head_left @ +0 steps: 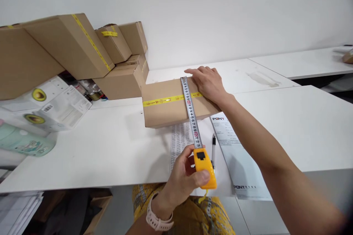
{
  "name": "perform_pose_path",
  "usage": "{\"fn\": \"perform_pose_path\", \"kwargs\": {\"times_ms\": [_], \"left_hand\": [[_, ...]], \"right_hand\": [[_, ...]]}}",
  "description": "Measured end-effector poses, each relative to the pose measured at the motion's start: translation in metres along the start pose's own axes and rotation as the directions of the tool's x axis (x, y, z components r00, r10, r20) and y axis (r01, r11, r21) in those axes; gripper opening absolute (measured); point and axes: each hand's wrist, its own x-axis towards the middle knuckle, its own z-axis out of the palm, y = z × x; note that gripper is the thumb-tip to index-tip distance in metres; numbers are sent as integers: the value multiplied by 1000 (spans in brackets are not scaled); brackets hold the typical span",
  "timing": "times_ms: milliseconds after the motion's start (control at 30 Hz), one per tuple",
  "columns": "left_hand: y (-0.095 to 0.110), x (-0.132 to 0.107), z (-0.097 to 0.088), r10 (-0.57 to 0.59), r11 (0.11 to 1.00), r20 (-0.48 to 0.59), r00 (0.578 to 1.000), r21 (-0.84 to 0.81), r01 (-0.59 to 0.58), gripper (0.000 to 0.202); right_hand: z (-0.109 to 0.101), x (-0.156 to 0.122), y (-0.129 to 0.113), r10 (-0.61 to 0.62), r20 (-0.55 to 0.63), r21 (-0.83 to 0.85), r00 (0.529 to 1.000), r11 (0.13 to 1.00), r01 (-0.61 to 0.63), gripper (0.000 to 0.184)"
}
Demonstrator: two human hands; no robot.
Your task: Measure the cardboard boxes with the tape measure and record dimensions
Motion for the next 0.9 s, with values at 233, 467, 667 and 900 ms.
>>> {"fn": "perform_pose_path", "kwargs": {"times_ms": [233, 467, 667, 900], "left_hand": [[-5, 3, 4, -12, 999, 7, 1000, 32, 11, 67], [-9, 3, 2, -12, 999, 28, 1000, 53, 10, 71], [-10, 3, 1, -7, 998, 35, 999, 57, 5, 71], [-12, 2, 1, -3, 998, 35, 999, 70, 0, 72]], "right_hand": [[5, 0, 8, -99, 30, -9, 995, 995, 100, 48], [6, 0, 9, -91, 10, 22, 996, 996, 90, 52], [5, -2, 8, -91, 7, 20, 996, 996, 91, 50], [5, -5, 8, -102, -6, 2, 995, 995, 102, 44]]}}
